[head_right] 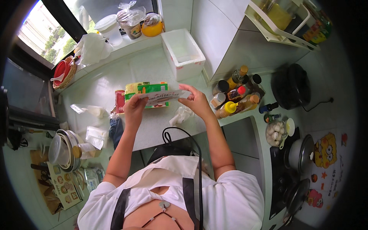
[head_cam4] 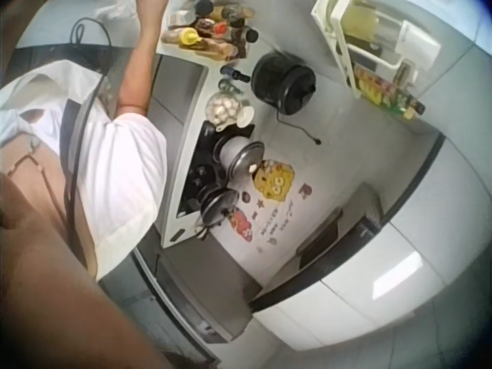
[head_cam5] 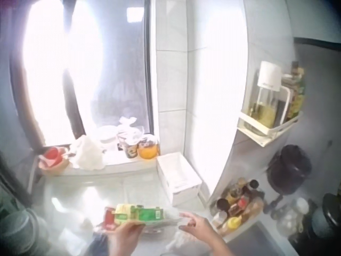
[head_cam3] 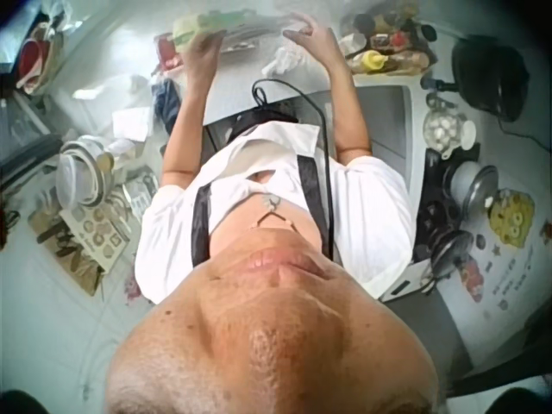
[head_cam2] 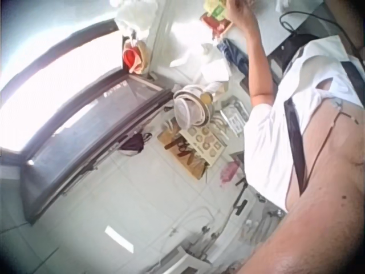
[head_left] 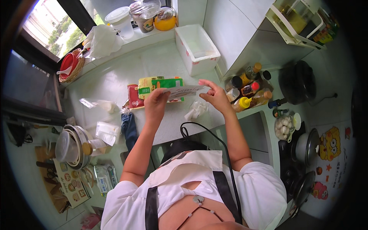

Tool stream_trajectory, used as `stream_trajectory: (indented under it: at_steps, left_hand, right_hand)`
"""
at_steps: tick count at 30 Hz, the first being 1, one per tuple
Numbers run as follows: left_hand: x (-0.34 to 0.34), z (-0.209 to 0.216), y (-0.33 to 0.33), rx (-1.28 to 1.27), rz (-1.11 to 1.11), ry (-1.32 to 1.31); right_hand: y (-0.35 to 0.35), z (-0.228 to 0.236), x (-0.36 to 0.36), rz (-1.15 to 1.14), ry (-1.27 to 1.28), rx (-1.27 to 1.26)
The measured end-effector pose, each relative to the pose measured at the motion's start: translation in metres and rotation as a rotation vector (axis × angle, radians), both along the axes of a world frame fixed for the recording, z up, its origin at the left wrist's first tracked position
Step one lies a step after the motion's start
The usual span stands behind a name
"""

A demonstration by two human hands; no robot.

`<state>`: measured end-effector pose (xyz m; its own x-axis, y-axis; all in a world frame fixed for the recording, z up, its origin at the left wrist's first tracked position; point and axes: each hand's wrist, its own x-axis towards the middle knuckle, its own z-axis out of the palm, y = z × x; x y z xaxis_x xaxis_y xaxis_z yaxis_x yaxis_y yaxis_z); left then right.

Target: The person holds packages of food items, wipes them down sequentially with a cloth, inspects their wrappers, and organizes them inside a white container on a kitchen workspace counter.

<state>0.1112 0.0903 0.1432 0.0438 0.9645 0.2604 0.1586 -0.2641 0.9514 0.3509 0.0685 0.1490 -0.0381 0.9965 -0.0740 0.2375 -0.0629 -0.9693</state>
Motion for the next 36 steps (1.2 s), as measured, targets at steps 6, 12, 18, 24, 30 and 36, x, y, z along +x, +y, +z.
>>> stream_trajectory:
  at_steps: [6,12,18,24,30,36]
  left_hand:
    - [0.031,0.014,0.034,-0.018,0.023,0.096]
    - [0.071,0.040,0.083,0.111,0.020,0.023]
    - [0.113,0.064,0.140,0.535,0.049,-0.039]
    - [0.124,0.019,0.168,0.150,0.088,0.085]
    - [0.130,0.021,0.179,0.162,0.079,0.077]
    - [0.129,0.011,0.197,0.304,0.056,0.004]
  right_hand:
    - [0.036,0.001,0.016,-0.209,-0.108,0.245]
    - [0.079,0.049,0.032,-0.398,-0.123,0.377]
    - [0.134,0.050,0.051,-0.509,0.136,0.654]
    - [0.155,0.012,0.073,-0.506,-0.153,0.433]
    - [0.165,0.024,0.067,-0.583,-0.236,0.561]
    - [0.184,0.018,0.076,-0.537,-0.120,0.577]
